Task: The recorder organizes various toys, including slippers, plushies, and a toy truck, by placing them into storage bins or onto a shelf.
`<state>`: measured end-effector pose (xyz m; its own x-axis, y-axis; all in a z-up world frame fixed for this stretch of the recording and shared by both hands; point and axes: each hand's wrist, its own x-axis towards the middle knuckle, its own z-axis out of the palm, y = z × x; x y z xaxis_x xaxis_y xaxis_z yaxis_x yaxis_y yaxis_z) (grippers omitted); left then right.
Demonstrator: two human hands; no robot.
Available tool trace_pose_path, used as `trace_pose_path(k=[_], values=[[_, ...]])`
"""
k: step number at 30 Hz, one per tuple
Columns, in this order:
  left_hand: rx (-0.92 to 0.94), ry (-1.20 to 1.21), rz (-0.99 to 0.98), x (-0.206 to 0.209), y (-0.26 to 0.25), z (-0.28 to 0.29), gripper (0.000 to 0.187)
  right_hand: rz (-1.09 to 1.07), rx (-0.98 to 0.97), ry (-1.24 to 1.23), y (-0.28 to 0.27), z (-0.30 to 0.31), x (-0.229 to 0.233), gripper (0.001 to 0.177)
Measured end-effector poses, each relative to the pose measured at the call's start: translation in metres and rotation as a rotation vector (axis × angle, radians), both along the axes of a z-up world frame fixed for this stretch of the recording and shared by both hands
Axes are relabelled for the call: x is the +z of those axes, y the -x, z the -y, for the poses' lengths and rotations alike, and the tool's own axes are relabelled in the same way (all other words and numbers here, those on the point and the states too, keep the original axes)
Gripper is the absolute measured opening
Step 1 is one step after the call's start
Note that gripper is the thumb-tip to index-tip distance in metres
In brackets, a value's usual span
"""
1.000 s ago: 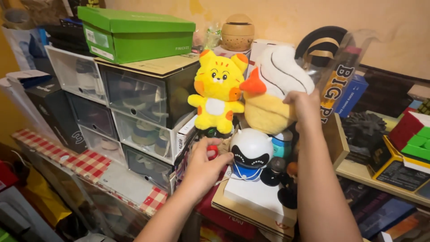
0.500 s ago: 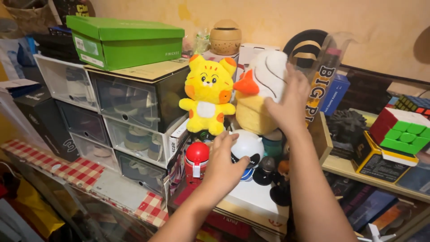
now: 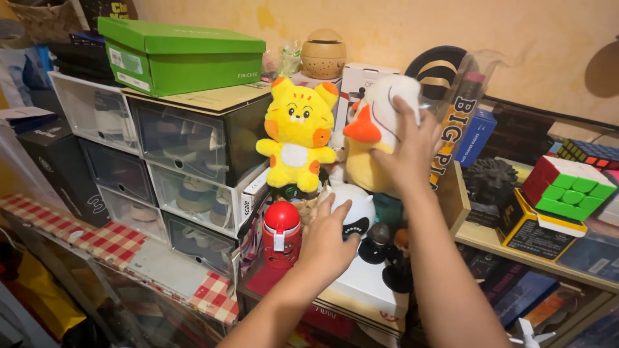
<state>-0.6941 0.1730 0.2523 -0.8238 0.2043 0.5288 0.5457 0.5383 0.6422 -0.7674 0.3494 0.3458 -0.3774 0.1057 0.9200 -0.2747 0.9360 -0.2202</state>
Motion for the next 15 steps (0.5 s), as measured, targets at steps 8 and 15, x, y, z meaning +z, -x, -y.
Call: trace_pose_path(k=[8, 15], values=[[-0.011, 0.054, 0.015, 0.000, -0.008, 0.001, 0.071, 0.122, 0.020, -0.079, -0.013, 0.002, -0.002, 0.124], [-0.008, 0.016, -0.001, -0.001, -0.011, 0.004, 0.079, 0.198, 0.017, -0.080, -0.029, 0.003, -0.002, 0.129]])
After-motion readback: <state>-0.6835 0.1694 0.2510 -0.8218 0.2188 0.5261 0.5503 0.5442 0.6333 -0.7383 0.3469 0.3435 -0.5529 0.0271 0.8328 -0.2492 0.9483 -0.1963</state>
